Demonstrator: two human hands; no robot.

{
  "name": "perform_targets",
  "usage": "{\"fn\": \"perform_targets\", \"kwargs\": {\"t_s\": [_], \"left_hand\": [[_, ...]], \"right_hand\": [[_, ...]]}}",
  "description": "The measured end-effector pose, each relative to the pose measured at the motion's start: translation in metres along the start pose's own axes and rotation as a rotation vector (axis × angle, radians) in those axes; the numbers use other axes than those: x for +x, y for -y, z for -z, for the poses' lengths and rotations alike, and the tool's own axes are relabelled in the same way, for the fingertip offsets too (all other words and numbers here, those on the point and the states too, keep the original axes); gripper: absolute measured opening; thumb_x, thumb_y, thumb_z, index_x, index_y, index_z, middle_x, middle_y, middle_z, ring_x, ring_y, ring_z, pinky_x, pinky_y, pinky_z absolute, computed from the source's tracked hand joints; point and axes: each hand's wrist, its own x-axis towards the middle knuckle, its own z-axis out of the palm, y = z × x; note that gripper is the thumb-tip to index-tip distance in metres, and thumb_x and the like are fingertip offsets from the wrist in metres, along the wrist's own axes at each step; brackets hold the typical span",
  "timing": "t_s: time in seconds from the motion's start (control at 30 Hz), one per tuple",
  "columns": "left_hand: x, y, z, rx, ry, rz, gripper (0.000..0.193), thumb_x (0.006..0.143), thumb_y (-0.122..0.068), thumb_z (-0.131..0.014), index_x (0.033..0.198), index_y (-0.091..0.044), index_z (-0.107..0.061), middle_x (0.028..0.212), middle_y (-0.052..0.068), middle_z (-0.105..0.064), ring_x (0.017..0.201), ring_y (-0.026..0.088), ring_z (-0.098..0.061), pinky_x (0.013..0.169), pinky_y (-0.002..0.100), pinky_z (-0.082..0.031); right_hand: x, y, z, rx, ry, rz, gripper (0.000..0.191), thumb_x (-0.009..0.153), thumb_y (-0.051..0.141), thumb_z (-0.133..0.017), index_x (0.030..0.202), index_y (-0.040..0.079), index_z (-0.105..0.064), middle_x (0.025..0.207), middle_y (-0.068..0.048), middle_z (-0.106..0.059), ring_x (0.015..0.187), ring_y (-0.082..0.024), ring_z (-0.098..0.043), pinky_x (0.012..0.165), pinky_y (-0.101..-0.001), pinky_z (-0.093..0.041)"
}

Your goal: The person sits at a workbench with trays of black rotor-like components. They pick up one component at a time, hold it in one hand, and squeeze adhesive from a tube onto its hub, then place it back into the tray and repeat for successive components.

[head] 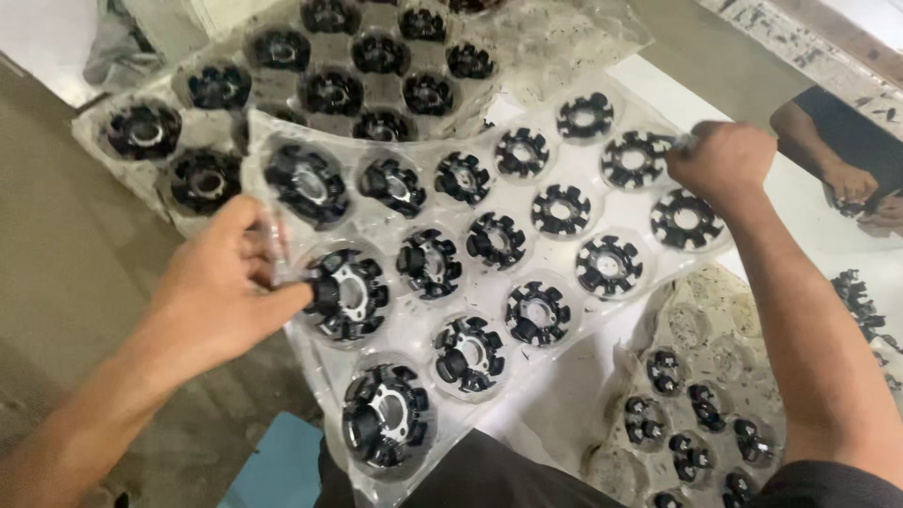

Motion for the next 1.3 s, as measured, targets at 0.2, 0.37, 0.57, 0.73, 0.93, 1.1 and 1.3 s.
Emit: {"fn": "perform_targets", "kwargs": {"t_s": [0.2, 0.37, 0.57, 0.73, 0.93, 1.1, 1.3], "left_hand": [[0.056, 0.068, 0.116, 0.031, -0.151, -0.084, 0.058, 0.07, 0.008, -0.082, 0.117, 0.001, -0.049, 0.098, 0.016, -0.066, 0.076, 0.022, -0.072, 0.055, 0.035, -0.057], [0.102, 0.134, 0.171, -0.033, -0.252, -0.008, 0.061, 0.073, 0.005, -0.08, 0.122, 0.0, -0.046, 0.094, 0.013, -0.069, 0.075, 0.018, -0.072, 0.06, 0.033, -0.057], [0.141, 0.207, 0.173, -0.068, -0.299, 0.272, 0.05, 0.072, 0.001, -0.084, 0.111, -0.001, -0.053, 0.079, 0.008, -0.058, 0.067, 0.016, -0.052, 0.057, 0.037, -0.046], [0.123, 0.226, 0.134, -0.619, -0.239, 0.254, 0.035, 0.085, -0.013, -0.078, 0.107, -0.004, -0.052, 0.076, 0.004, -0.06, 0.062, 0.012, -0.06, 0.053, 0.03, -0.053], [0.113, 0.21, 0.18, -0.183, 0.038, 0.569, 0.037, 0.095, -0.042, -0.07, 0.095, -0.006, -0.071, 0.08, 0.01, -0.082, 0.063, 0.019, -0.073, 0.06, 0.03, -0.056], [0.174, 0.257, 0.278, 0.01, -0.593, 0.348, 0.028, 0.102, -0.036, -0.068, 0.109, -0.009, -0.072, 0.084, 0.004, -0.074, 0.067, 0.014, -0.07, 0.055, 0.031, -0.048], [0.322, 0.331, 0.346, 0.593, -0.576, -0.185, 0.028, 0.087, -0.021, -0.079, 0.114, -0.012, -0.077, 0.107, 0.011, -0.077, 0.101, 0.033, -0.069, 0.088, 0.047, -0.053]], "right_hand": [[0.12, 0.118, 0.069, 0.118, -0.19, 0.027, 0.036, 0.079, 0.045, -0.077, 0.09, 0.01, -0.078, 0.085, -0.02, -0.073, 0.078, -0.038, -0.07, 0.067, -0.0496, -0.055], [0.219, 0.24, 0.106, 0.131, -0.205, 0.068, 0.033, 0.082, 0.042, -0.077, 0.086, 0.009, -0.077, 0.082, -0.016, -0.073, 0.077, -0.036, -0.071, 0.067, -0.0477, -0.056], [0.287, 0.35, 0.094, 0.073, -0.25, 0.202, 0.039, 0.078, 0.047, -0.081, 0.086, 0.009, -0.077, 0.077, -0.015, -0.073, 0.073, -0.034, -0.071, 0.064, -0.0487, -0.058], [0.301, 0.353, 0.061, 0.099, -0.256, 0.207, 0.031, 0.086, 0.042, -0.08, 0.087, 0.011, -0.077, 0.073, -0.016, -0.07, 0.067, -0.036, -0.07, 0.064, -0.0458, -0.058], [0.288, 0.326, 0.056, 0.925, 0.171, -0.146, 0.036, 0.093, 0.036, -0.086, 0.091, 0.002, -0.073, 0.081, -0.01, -0.073, 0.065, -0.015, -0.066, 0.059, -0.0318, -0.053], [0.229, 0.344, 0.086, 1.379, 0.357, -0.123, 0.03, 0.094, 0.014, -0.078, 0.114, -0.005, -0.066, 0.094, -0.011, -0.069, 0.072, -0.014, -0.062, 0.062, -0.0275, -0.047], [0.165, 0.393, 0.164, 1.492, 0.572, -0.123, 0.031, 0.091, 0.009, -0.063, 0.119, -0.005, -0.063, 0.103, -0.012, -0.074, 0.086, -0.015, -0.066, 0.074, -0.0253, -0.051]]}}
